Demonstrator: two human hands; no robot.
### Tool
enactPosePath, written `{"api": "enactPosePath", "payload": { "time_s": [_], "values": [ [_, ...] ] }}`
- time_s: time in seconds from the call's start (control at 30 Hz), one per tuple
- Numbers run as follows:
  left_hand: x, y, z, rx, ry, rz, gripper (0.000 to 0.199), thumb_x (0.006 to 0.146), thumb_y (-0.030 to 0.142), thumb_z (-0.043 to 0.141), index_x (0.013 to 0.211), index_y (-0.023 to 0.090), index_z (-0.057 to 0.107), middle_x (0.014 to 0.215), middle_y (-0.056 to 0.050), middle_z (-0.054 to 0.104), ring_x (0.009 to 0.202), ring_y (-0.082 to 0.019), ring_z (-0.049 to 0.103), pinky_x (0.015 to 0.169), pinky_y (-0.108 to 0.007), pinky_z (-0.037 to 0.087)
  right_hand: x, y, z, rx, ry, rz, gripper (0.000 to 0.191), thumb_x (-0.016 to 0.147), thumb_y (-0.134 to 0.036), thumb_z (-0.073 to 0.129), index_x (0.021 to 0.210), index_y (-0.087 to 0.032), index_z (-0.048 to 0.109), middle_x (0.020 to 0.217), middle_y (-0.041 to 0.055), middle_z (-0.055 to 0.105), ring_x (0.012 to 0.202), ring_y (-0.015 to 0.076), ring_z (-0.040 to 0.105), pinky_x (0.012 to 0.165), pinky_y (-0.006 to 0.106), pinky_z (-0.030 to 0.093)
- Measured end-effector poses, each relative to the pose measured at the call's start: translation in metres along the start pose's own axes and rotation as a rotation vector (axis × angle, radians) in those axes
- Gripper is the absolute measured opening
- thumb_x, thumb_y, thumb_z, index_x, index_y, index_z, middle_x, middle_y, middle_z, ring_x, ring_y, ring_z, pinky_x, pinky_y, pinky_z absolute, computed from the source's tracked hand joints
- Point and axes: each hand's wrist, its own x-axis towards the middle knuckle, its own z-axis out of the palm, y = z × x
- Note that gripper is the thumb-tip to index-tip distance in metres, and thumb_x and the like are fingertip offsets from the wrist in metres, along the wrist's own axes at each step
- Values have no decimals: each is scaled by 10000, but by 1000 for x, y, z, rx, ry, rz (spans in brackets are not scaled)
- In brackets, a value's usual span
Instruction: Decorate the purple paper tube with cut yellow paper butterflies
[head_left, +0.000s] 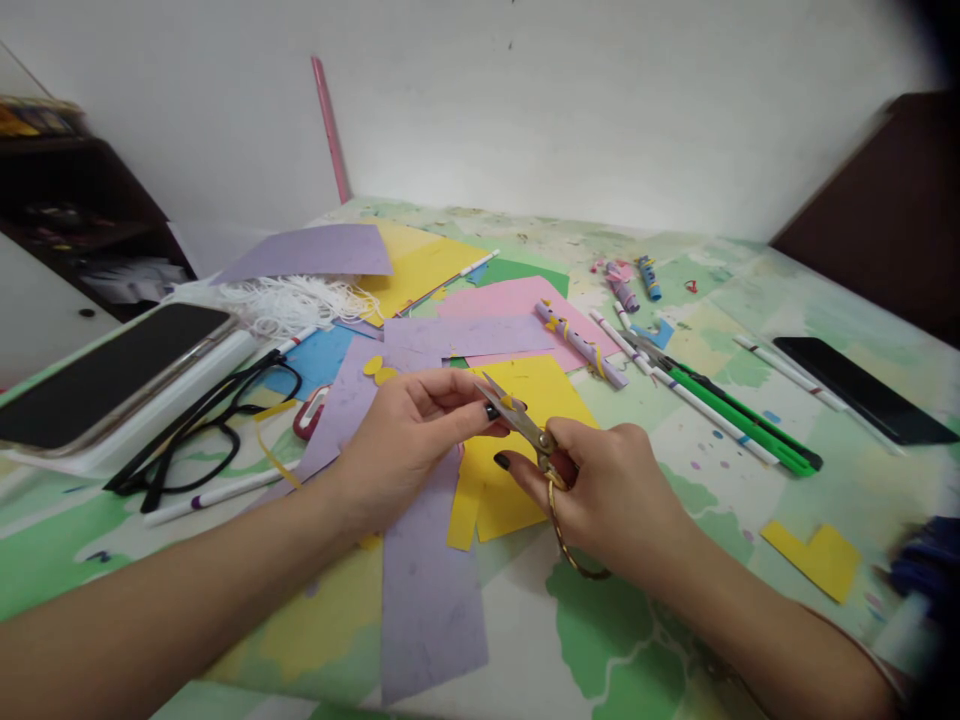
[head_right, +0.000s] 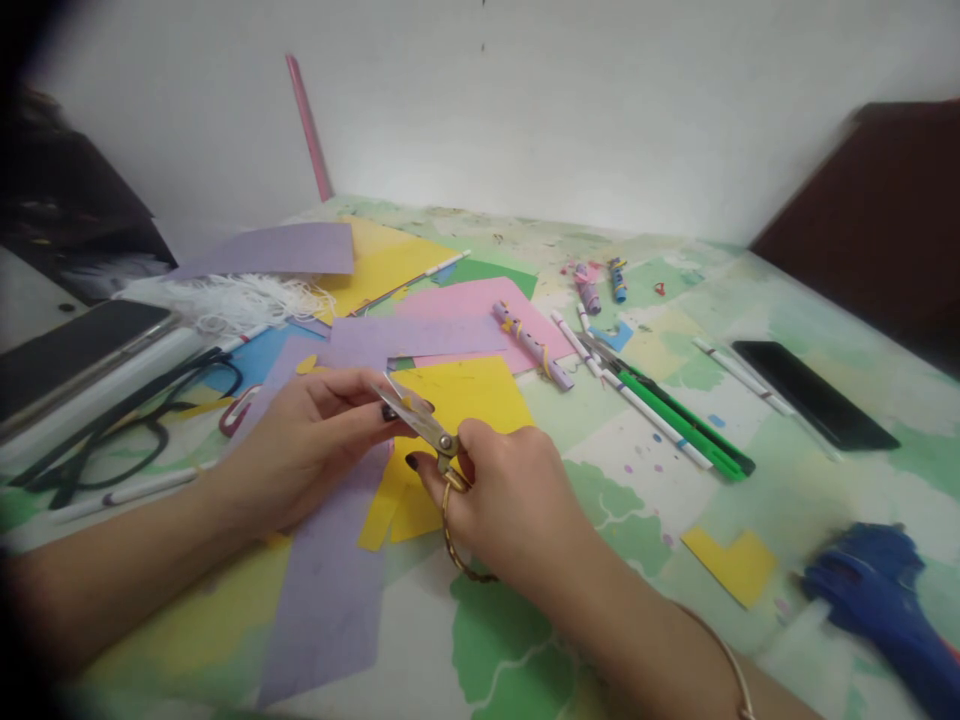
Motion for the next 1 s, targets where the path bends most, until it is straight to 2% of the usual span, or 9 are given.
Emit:
{"api": "enactPosePath", "payload": {
  "time_s": [0.47,1.0],
  "values": [
    [0,1,5,-180,1,-43,48,784,110,644,801,142,676,876,-28,708,851,-142,645,834,-266,522,0,-1,2,39,45,-25,436,794,-420,602,556,-209,304,429,-82,296,401,64,217,424,214,163],
    [0,1,6,-189,15,-53,54,770,109,661,790,144,697,872,-27,716,830,-135,649,830,-257,521,-1,0,2,89,33,-41,451,795,-482,614,575,-202,338,448,-82,307,413,61,229,432,208,174]
  ]
}}
